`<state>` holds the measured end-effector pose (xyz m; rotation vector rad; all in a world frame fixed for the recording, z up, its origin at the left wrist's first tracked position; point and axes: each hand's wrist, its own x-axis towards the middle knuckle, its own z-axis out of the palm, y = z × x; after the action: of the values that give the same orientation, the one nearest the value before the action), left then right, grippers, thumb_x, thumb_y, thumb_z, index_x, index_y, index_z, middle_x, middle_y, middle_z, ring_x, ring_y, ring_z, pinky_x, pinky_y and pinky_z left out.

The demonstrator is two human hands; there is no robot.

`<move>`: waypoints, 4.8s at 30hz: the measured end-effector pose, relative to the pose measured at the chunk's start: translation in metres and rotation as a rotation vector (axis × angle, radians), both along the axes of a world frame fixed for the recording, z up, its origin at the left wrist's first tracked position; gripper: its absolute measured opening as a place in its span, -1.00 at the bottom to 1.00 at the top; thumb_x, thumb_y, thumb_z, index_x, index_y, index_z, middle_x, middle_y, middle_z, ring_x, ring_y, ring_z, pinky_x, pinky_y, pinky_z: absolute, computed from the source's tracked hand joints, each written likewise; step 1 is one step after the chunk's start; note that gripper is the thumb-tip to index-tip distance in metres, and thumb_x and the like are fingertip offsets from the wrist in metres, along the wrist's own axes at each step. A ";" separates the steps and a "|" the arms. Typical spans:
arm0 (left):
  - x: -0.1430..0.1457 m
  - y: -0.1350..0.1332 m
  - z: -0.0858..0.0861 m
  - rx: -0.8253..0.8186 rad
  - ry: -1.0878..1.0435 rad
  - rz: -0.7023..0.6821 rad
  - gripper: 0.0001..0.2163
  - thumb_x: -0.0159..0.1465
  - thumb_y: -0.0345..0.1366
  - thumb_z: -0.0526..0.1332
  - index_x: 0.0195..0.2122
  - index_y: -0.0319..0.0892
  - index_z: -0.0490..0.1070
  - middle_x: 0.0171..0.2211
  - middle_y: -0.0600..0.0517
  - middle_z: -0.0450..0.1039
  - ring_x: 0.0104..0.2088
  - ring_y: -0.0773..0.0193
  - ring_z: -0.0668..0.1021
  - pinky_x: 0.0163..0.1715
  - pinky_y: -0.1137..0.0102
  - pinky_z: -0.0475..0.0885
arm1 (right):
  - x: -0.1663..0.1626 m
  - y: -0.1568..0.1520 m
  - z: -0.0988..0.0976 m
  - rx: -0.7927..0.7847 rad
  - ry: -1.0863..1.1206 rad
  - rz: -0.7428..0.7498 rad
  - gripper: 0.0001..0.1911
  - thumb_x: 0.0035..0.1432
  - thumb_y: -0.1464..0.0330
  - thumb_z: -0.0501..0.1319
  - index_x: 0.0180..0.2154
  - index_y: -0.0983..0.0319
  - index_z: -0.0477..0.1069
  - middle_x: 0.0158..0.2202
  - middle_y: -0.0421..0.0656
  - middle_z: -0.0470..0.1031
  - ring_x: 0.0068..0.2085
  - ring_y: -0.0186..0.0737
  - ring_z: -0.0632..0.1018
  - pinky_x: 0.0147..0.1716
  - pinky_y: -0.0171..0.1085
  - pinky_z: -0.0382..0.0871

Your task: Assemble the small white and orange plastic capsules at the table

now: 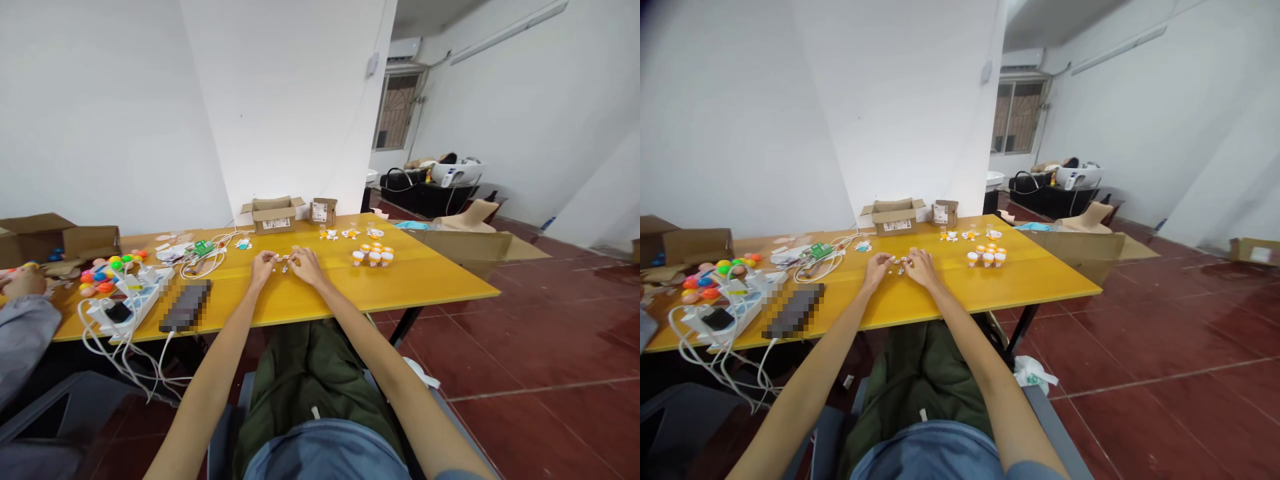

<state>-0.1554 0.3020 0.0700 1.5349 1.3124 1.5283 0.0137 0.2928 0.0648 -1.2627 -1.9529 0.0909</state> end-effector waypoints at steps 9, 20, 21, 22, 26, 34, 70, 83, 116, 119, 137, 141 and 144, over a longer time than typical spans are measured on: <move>0.000 -0.003 0.004 -0.009 -0.078 0.018 -0.90 0.03 -0.30 0.41 -0.46 -0.14 0.52 -0.39 0.01 0.62 -0.21 0.13 0.63 -0.04 0.24 0.52 | -0.003 -0.004 -0.005 0.044 -0.145 0.129 -0.89 0.16 0.30 0.36 -0.39 0.17 0.50 -0.08 -0.08 0.49 0.04 -0.07 0.43 0.06 -0.07 0.28; -0.001 -0.001 0.001 0.014 0.120 -0.004 -0.88 0.15 -0.24 0.35 -0.34 -0.15 0.57 -0.27 -0.03 0.66 -0.16 0.14 0.65 -0.05 0.29 0.53 | -0.003 -0.007 -0.002 0.048 -0.216 0.164 -0.97 0.20 0.39 0.31 -0.30 0.15 0.54 -0.03 -0.08 0.46 0.06 -0.07 0.42 0.09 -0.05 0.25; -0.001 -0.001 0.001 0.010 0.115 -0.005 -0.88 0.15 -0.24 0.34 -0.34 -0.15 0.58 -0.27 -0.03 0.66 -0.16 0.14 0.65 -0.05 0.29 0.53 | -0.003 -0.007 -0.002 0.047 -0.217 0.169 -0.96 0.20 0.40 0.30 -0.31 0.15 0.54 -0.03 -0.08 0.46 0.06 -0.07 0.42 0.09 -0.05 0.26; -0.001 -0.002 0.001 0.007 0.110 -0.006 -0.88 0.16 -0.24 0.34 -0.34 -0.15 0.58 -0.27 -0.02 0.66 -0.16 0.14 0.65 -0.06 0.29 0.53 | -0.002 -0.008 -0.001 0.046 -0.217 0.173 -0.94 0.20 0.40 0.29 -0.31 0.15 0.54 -0.03 -0.07 0.47 0.06 -0.07 0.42 0.10 -0.05 0.26; 0.001 -0.004 0.004 0.003 0.090 -0.012 -0.88 0.16 -0.23 0.33 -0.36 -0.16 0.59 -0.28 -0.02 0.67 -0.17 0.13 0.65 -0.07 0.28 0.53 | -0.001 -0.011 0.002 0.035 -0.198 0.147 -0.90 0.20 0.42 0.26 -0.35 0.17 0.55 -0.01 -0.06 0.47 0.06 -0.07 0.42 0.10 -0.06 0.29; 0.006 -0.012 0.009 0.025 0.110 -0.143 -0.88 0.12 -0.23 0.36 -0.37 -0.15 0.58 -0.22 -0.04 0.67 -0.16 0.15 0.65 -0.06 0.28 0.53 | -0.001 -0.009 0.000 -0.032 -0.166 -0.034 -0.83 0.19 0.44 0.18 -0.37 0.16 0.55 0.00 -0.04 0.49 0.05 -0.04 0.43 0.04 -0.09 0.33; 0.010 -0.014 0.001 0.017 0.348 -0.230 -0.90 -0.04 -0.39 0.35 -0.47 -0.12 0.49 -0.35 0.04 0.58 -0.25 0.18 0.59 -0.07 0.25 0.50 | 0.006 0.000 -0.003 0.012 -0.075 -0.140 -0.78 0.27 0.42 0.11 -0.24 0.15 0.54 -0.16 -0.05 0.56 -0.06 -0.04 0.48 -0.05 -0.12 0.32; 0.009 -0.009 0.003 0.081 0.509 -0.135 -0.95 0.08 -0.39 0.32 -0.51 -0.12 0.54 -0.36 0.01 0.58 -0.18 0.13 0.59 -0.03 0.22 0.46 | 0.004 -0.002 -0.002 -0.001 -0.090 -0.054 -0.83 0.24 0.46 0.17 -0.30 0.17 0.54 -0.14 -0.04 0.54 -0.06 -0.07 0.48 -0.02 -0.12 0.32; 0.002 -0.002 -0.002 0.119 0.408 -0.290 -0.93 0.06 -0.37 0.35 -0.55 -0.10 0.57 -0.33 0.01 0.60 -0.16 0.13 0.59 0.08 0.15 0.43 | 0.005 -0.001 -0.005 0.009 -0.093 0.163 -0.90 0.16 0.40 0.28 -0.30 0.14 0.57 -0.05 -0.09 0.53 0.03 -0.08 0.47 0.06 -0.06 0.37; 0.002 -0.001 -0.003 0.126 0.412 -0.290 -0.93 0.06 -0.36 0.36 -0.55 -0.09 0.58 -0.34 0.02 0.60 -0.16 0.13 0.60 0.06 0.15 0.44 | 0.006 -0.003 -0.004 -0.007 -0.098 0.146 -0.92 0.16 0.40 0.28 -0.32 0.14 0.56 -0.04 -0.09 0.52 0.04 -0.07 0.47 0.06 -0.07 0.37; 0.002 -0.002 -0.002 0.115 0.417 -0.275 -0.91 0.07 -0.38 0.31 -0.54 -0.09 0.57 -0.35 0.02 0.59 -0.17 0.14 0.60 0.03 0.19 0.47 | 0.003 -0.002 -0.007 -0.021 -0.123 0.157 -0.89 0.14 0.28 0.34 -0.27 0.14 0.55 -0.01 -0.08 0.49 0.06 -0.04 0.46 0.07 -0.03 0.35; 0.002 -0.004 -0.001 0.109 0.425 -0.275 -0.91 0.07 -0.38 0.30 -0.53 -0.10 0.58 -0.35 0.02 0.60 -0.16 0.14 0.59 0.03 0.20 0.47 | 0.004 0.000 -0.009 -0.028 -0.115 0.139 -0.86 0.14 0.23 0.36 -0.28 0.14 0.53 -0.03 -0.07 0.49 0.06 -0.04 0.44 0.07 -0.03 0.33; 0.002 -0.004 0.000 0.095 0.428 -0.278 -0.89 0.07 -0.42 0.28 -0.54 -0.10 0.58 -0.36 0.02 0.59 -0.16 0.14 0.59 0.02 0.20 0.48 | 0.004 -0.002 -0.008 -0.043 -0.102 0.136 -0.83 0.13 0.20 0.37 -0.29 0.14 0.52 -0.06 -0.08 0.49 0.04 -0.05 0.44 0.05 -0.04 0.33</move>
<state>-0.1531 0.2975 0.0702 2.0902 1.1919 1.1407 0.0177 0.2911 0.0572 -1.1815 -2.1341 0.1390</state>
